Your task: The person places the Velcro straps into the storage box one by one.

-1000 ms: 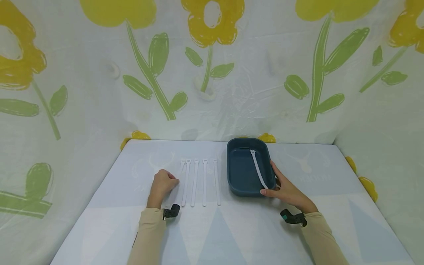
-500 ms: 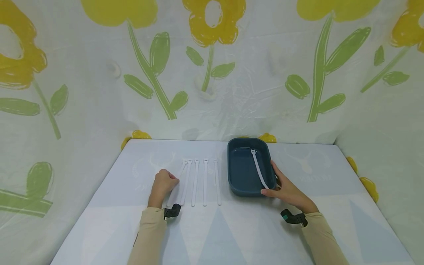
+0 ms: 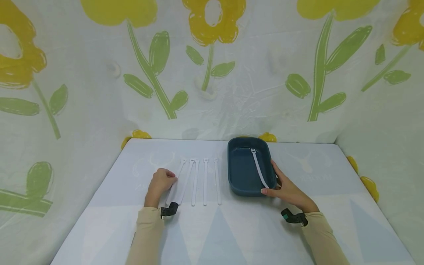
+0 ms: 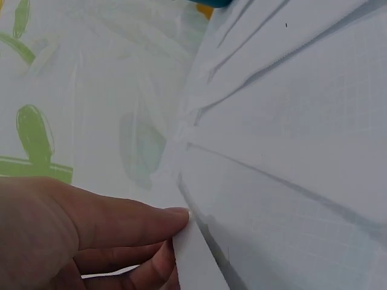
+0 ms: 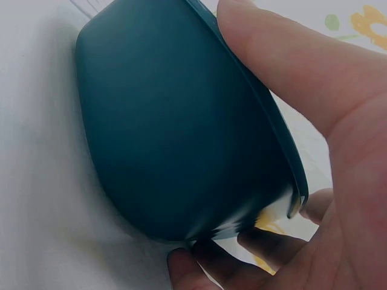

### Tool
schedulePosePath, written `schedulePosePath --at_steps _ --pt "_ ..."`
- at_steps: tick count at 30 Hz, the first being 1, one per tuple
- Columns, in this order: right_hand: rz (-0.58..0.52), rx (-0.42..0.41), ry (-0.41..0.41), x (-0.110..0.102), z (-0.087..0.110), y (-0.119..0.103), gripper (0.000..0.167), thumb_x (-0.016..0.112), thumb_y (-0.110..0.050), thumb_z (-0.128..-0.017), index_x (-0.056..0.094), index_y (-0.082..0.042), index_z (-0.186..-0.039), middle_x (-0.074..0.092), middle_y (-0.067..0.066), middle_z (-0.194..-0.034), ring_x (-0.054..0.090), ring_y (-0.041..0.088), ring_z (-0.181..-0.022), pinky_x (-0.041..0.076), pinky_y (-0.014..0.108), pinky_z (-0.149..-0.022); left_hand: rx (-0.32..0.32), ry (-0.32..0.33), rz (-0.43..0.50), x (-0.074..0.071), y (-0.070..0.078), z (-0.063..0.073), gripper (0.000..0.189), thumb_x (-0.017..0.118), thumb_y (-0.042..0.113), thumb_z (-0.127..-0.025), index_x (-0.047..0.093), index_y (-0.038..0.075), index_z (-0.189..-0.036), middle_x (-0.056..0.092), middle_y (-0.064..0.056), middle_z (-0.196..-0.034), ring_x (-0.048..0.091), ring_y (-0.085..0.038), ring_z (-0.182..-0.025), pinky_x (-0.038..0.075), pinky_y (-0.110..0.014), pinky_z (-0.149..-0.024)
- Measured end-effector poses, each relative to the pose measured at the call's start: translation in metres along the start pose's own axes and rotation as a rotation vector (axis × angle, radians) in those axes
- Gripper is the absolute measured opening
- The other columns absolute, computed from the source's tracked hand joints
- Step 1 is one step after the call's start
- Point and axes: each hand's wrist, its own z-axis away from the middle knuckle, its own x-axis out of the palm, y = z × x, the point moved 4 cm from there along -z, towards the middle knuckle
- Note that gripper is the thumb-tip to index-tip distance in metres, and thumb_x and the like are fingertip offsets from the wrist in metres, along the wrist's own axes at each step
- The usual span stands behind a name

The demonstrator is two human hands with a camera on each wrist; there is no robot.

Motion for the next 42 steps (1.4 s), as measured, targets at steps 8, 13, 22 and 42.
schedulePosePath --at_steps 8,13,22,42 --pt "0.004 0.002 -0.004 0.0000 0.0004 -0.0002 0.118 0.079 -0.034 -0.091 -0.013 -0.033 -0.165 0.001 0.024 -0.173 0.022 0.052 -0.156 0.038 0.064 -0.117 0.021 -0.025 0.041 -0.0011 -0.0002 -0.0016 0.023 0.066 0.012 -0.096 0.073 -0.003 -0.112 0.074 -0.021 -0.106 0.068 -0.025 -0.087 0.059 -0.036 -0.077" --pt "0.006 -0.002 -0.003 0.0001 0.0006 -0.0003 0.118 0.079 -0.033 -0.091 -0.012 -0.033 -0.165 0.001 0.024 -0.173 0.022 0.052 -0.156 0.038 0.064 -0.117 0.029 -0.035 0.083 -0.0020 -0.0011 -0.0025 0.024 0.065 0.011 -0.096 0.072 -0.003 -0.114 0.074 -0.021 -0.106 0.067 -0.021 -0.081 0.056 -0.029 -0.069" --pt "0.005 0.000 -0.002 -0.0005 0.0005 -0.0007 0.119 0.079 -0.035 -0.090 -0.013 -0.032 -0.165 0.001 0.024 -0.173 0.021 0.052 -0.156 0.037 0.064 -0.118 0.036 -0.042 0.158 -0.0047 -0.0001 -0.0025 0.028 0.063 0.008 -0.098 0.069 -0.006 -0.121 0.071 -0.025 -0.115 0.069 -0.022 -0.086 0.061 -0.029 -0.072" --pt "0.002 0.010 -0.002 0.0002 0.0003 -0.0010 0.118 0.079 -0.035 -0.091 -0.013 -0.032 -0.165 0.002 0.024 -0.173 0.023 0.052 -0.155 0.038 0.064 -0.117 0.018 -0.094 0.315 -0.0025 0.0020 -0.0001 0.036 0.062 0.011 -0.099 0.065 -0.003 -0.132 0.066 -0.025 -0.130 0.071 -0.024 -0.098 0.063 -0.033 -0.087"
